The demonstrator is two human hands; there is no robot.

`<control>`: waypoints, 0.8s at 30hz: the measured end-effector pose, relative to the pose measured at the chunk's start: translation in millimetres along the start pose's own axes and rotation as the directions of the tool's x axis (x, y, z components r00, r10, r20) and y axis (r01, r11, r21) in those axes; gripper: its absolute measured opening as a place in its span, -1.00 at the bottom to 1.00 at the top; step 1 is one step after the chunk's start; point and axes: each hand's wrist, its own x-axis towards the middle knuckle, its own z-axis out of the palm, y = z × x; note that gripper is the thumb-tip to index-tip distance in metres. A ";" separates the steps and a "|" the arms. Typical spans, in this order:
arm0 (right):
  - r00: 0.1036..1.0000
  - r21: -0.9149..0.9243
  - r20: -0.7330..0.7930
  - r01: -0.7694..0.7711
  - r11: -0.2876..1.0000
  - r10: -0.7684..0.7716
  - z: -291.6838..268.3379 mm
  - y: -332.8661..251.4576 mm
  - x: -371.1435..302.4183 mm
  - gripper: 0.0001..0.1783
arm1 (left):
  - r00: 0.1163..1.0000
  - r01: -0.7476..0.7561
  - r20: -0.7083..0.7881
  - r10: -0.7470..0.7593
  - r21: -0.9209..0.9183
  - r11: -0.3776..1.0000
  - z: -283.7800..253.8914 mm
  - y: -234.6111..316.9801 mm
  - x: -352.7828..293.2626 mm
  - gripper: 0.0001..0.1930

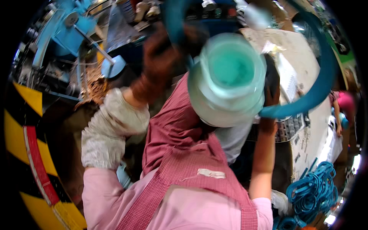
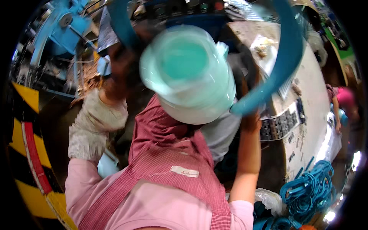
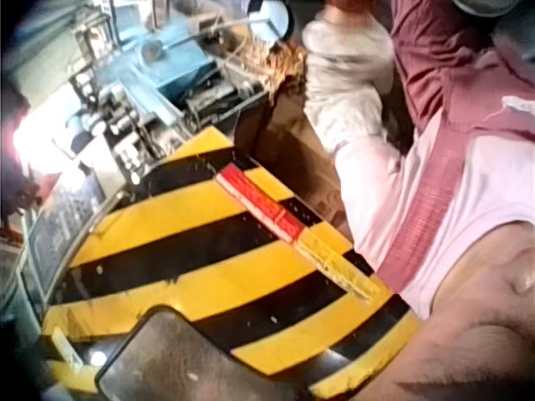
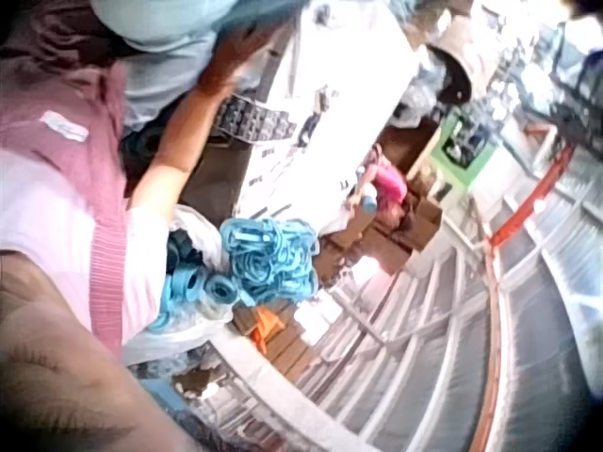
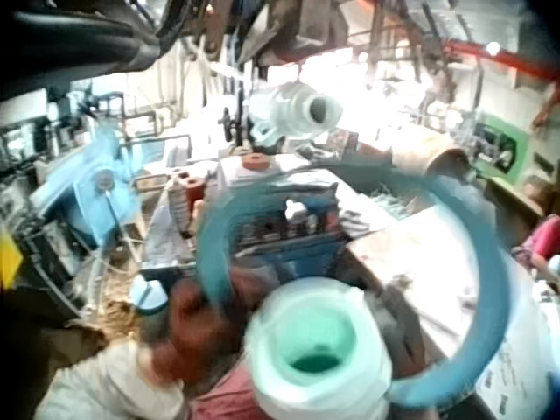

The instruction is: The person assembles light blue kettles by screwing on the lids and attaching blue plastic handles. They work at a cluttered table in a workshop, handling the kettle bodies and components one at a time. The person repeatedly picks up a kettle, secures the lid, and snaps a handle into place before moving to the next unit.

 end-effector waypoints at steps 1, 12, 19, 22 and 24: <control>0.995 -0.202 0.093 0.056 0.978 -0.038 2.5 13.8 17.0 -0.42 | 0.981 -0.192 0.104 0.162 0.513 0.836 -24.9 11.1 4.6 -0.68; 0.960 0.452 -0.041 -0.230 0.862 0.277 -62.8 3.8 17.6 -0.28 | 0.989 -0.060 0.112 -0.095 0.900 0.432 -128.5 -19.6 -81.4 -0.66; 0.466 -0.230 -0.869 -0.081 0.970 -0.167 -271.8 -75.5 -100.4 -0.33 | 0.863 0.252 0.033 -0.504 0.836 0.487 -110.4 -62.0 -185.8 -0.68; 0.444 -0.596 -0.788 -0.377 0.710 -0.426 -314.3 -82.9 -160.6 -0.29 | 0.796 0.357 -0.048 -0.603 0.842 0.405 -130.5 -56.6 -208.3 -0.69; 0.324 -0.517 -0.853 -0.425 0.743 -0.409 -338.1 -63.7 -191.3 -0.25 | 0.752 0.403 -0.087 -0.653 0.845 0.352 -141.4 -50.3 -220.0 -0.69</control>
